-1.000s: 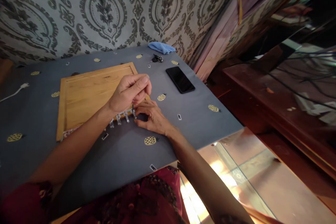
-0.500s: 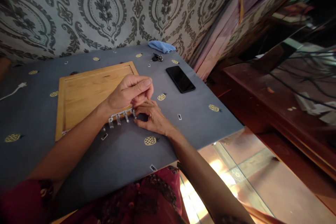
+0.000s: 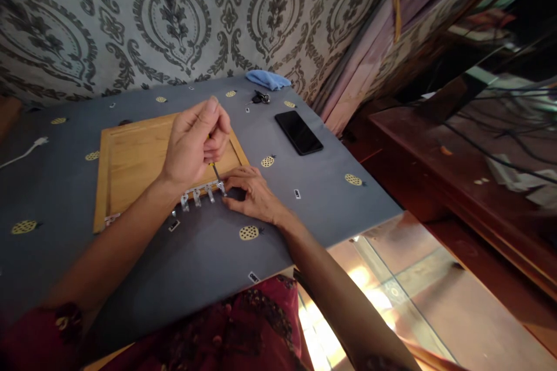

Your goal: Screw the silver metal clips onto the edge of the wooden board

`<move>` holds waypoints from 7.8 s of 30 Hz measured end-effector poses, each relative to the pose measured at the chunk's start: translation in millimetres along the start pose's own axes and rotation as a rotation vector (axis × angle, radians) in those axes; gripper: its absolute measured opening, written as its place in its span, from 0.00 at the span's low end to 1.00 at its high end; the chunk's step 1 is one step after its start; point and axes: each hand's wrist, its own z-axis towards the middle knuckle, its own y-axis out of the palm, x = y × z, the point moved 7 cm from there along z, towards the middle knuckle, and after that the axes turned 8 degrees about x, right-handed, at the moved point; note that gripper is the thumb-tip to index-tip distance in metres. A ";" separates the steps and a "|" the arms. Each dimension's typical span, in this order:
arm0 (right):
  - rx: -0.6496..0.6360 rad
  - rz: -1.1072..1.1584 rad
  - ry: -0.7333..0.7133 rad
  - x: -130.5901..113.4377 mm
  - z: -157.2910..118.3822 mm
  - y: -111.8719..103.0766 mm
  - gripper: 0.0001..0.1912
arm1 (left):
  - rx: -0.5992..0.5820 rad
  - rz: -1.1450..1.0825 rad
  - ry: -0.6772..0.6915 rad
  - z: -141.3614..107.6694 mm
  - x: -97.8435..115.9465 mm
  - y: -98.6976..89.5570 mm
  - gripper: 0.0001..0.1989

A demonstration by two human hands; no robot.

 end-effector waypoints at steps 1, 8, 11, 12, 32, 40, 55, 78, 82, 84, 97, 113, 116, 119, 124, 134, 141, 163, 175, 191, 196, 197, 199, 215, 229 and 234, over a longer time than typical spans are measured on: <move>0.003 0.000 0.003 0.2 0.0 -0.1 0.05 | -0.002 0.005 -0.007 -0.8 -0.9 0.3 0.25; 0.009 -0.010 -0.002 -0.6 -0.7 -0.6 0.04 | -0.035 -0.033 -0.023 -4.7 -10.0 3.6 0.23; 0.004 -0.010 -0.001 -0.4 -0.7 -0.7 0.05 | -0.035 -0.045 -0.028 -4.6 -11.0 3.8 0.23; 0.005 -0.008 -0.002 -0.4 -0.7 -0.7 0.06 | -0.036 -0.044 -0.033 -4.6 -11.4 4.0 0.23; 0.003 -0.009 -0.029 -2.0 0.2 0.0 0.06 | -0.112 -0.052 -0.028 -7.8 -18.1 8.8 0.24; 0.028 -0.007 -0.001 0.2 -1.9 -1.2 0.06 | -0.231 -0.031 -0.002 -12.5 -15.3 14.7 0.21; 0.023 0.009 0.005 -0.7 -1.0 -0.4 0.06 | -0.114 -0.009 0.007 -10.8 -15.0 14.2 0.23; -0.015 -0.028 0.048 0.7 -1.9 1.0 0.05 | -0.287 -0.096 -0.078 -11.2 -17.2 20.8 0.22; -0.001 -0.019 0.036 0.4 -1.9 0.2 0.06 | -0.286 -0.126 -0.067 -11.7 -18.3 21.6 0.21; -0.003 -0.019 0.040 0.7 -1.8 0.1 0.05 | -0.269 -0.117 -0.050 -10.9 -18.1 20.5 0.21; 0.013 0.016 0.004 1.1 -1.6 -0.5 0.07 | 0.002 -0.042 0.034 -0.8 1.8 -1.5 0.21; 0.004 -0.001 -0.002 -0.9 0.3 0.4 0.07 | -0.056 -0.068 -0.019 -6.1 -16.3 8.9 0.23; 0.013 0.001 -0.010 -1.9 0.5 -0.5 0.07 | -0.065 -0.055 -0.022 -6.5 -16.6 8.7 0.23; 0.004 -0.004 -0.006 -1.8 0.3 -0.1 0.07 | -0.095 -0.044 -0.019 -7.1 -17.1 9.6 0.23; -0.001 -0.004 0.015 1.2 -0.8 0.3 0.07 | -0.116 -0.022 -0.003 -7.5 -18.0 9.9 0.23; -0.005 0.003 0.020 -1.0 -1.7 -0.5 0.07 | -0.200 -0.089 -0.010 -9.3 -17.5 15.3 0.19; -0.008 -0.001 0.027 -1.6 -1.8 -1.6 0.06 | -0.251 -0.133 -0.036 -9.0 -17.5 18.4 0.20; 0.021 -0.001 -0.004 -6.1 -0.9 -2.7 0.04 | -0.331 -0.179 -0.072 -9.1 -19.9 20.1 0.22; 0.020 0.002 -0.007 -0.3 -1.4 -1.5 0.06 | -0.340 -0.044 -0.124 -10.2 -14.4 14.1 0.19; 0.004 0.010 -0.010 1.4 -1.0 -0.6 0.07 | -0.140 -0.086 0.074 -2.3 1.7 3.9 0.14; -0.016 -0.004 0.031 0.3 -1.5 -2.4 0.06 | -0.099 -0.047 0.072 0.3 9.3 1.0 0.15; -0.019 -0.007 0.037 -0.2 -1.3 -2.5 0.05 | -0.103 -0.042 0.068 0.4 8.4 1.1 0.15; -0.024 -0.009 0.040 -1.8 -0.6 -2.5 0.05 | -0.112 -0.043 0.058 0.4 5.0 1.6 0.15; -0.044 -0.002 0.048 -3.3 -0.1 -2.6 0.05 | -0.106 -0.026 0.032 1.5 -9.9 -0.5 0.16; -0.035 0.007 0.036 -3.7 0.4 -2.4 0.05 | -0.105 -0.030 0.042 1.1 -10.8 0.7 0.16; -0.014 0.018 0.008 -2.5 0.1 -1.5 0.06 | -0.124 -0.039 0.027 -1.0 -7.5 5.1 0.18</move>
